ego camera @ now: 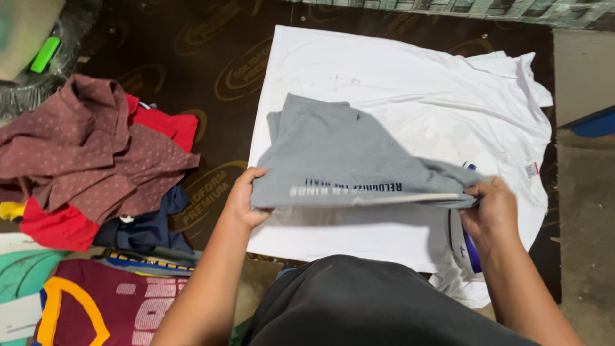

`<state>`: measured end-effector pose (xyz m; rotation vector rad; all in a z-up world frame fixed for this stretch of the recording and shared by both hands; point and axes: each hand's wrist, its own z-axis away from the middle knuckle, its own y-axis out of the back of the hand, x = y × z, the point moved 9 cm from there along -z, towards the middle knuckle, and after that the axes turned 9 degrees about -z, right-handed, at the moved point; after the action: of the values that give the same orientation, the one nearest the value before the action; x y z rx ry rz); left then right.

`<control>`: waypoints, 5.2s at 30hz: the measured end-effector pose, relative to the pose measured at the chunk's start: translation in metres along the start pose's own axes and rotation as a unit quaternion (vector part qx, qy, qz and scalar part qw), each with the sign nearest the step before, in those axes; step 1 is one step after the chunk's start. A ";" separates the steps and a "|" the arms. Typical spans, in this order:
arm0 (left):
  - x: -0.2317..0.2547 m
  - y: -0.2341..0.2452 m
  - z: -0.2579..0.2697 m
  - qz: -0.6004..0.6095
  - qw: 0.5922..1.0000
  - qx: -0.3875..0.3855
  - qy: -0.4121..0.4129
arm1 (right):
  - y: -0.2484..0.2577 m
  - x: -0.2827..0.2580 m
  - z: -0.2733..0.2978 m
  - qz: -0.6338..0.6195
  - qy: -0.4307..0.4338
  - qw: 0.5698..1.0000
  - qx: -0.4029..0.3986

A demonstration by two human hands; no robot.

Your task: The person irons a maroon patterned shirt and a gray t-shirt on a white cloth-covered surface. They smooth the garments with their hands, use a purple and white iron to press the fabric, and flip the items to treat both sides.

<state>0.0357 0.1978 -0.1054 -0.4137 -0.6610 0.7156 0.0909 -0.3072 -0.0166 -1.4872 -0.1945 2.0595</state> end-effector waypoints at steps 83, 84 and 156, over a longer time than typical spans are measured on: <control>-0.053 -0.137 0.048 -0.829 0.403 0.044 -0.384 | -0.160 0.056 0.052 0.675 0.304 0.642 -0.199; -0.054 -0.135 0.041 -0.835 0.414 0.030 -0.362 | -0.164 0.063 0.051 0.663 0.329 0.636 -0.221; -0.100 -0.204 0.033 -0.942 0.321 -0.031 -0.099 | -0.037 -0.021 0.113 0.677 0.002 0.736 0.007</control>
<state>0.0508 -0.0098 -0.0093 0.5677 -0.9023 -1.6340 0.0063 -0.2643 0.0583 -1.8133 1.3026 3.0246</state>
